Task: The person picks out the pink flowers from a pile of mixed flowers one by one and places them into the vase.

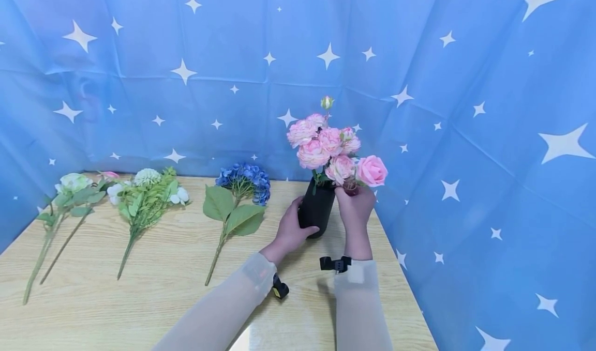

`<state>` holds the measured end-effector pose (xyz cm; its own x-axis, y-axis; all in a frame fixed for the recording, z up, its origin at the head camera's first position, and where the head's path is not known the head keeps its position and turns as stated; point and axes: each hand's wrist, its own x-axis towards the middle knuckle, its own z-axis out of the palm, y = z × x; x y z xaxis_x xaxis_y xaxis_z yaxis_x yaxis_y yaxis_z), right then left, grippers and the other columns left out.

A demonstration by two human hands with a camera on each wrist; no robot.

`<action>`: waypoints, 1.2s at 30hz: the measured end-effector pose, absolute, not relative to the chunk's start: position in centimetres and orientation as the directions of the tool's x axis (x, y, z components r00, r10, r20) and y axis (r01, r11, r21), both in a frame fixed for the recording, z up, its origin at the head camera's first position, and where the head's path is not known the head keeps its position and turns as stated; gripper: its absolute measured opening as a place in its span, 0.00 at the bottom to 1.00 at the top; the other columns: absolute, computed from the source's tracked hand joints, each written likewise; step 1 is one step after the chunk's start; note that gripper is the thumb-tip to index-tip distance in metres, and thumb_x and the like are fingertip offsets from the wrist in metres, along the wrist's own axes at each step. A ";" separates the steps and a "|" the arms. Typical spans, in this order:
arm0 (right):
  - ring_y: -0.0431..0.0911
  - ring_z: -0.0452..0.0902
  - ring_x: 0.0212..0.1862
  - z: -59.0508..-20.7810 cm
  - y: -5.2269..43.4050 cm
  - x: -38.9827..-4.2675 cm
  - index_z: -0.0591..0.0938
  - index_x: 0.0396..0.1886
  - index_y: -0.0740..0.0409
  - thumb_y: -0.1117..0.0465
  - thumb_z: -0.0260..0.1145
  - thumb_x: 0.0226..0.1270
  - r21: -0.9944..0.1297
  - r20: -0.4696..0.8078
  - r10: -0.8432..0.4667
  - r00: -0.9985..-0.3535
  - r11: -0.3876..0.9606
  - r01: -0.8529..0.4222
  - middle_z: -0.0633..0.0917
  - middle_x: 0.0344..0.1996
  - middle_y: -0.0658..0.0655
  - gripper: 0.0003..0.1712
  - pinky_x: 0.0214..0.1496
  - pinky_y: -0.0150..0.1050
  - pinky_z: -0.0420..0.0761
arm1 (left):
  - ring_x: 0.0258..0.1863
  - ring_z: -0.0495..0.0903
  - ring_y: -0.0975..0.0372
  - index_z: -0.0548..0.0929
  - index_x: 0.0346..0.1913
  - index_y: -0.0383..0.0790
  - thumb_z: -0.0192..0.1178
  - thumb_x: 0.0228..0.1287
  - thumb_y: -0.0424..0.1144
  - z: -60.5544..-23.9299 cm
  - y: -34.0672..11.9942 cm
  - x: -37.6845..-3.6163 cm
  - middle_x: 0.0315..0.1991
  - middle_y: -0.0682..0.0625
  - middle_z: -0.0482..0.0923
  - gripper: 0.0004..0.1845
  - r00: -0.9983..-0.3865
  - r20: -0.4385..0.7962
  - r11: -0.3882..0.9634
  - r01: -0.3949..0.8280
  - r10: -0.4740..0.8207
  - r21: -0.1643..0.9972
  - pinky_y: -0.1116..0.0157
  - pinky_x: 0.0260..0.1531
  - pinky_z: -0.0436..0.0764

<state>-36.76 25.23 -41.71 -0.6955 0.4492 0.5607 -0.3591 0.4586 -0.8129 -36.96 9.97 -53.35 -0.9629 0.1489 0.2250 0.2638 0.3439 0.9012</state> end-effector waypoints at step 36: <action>0.30 0.81 0.33 -41.6 27.0 -36.3 0.85 0.42 0.72 0.69 0.67 0.66 -0.859 0.468 0.319 -0.824 0.384 -0.339 0.84 0.31 0.44 0.09 0.35 0.24 0.84 | 0.79 0.68 0.49 0.58 0.84 0.45 0.75 0.67 0.44 -53.5 10.1 -36.9 0.81 0.42 0.65 0.49 -0.964 0.219 0.340 0.258 0.149 0.904 0.49 0.78 0.70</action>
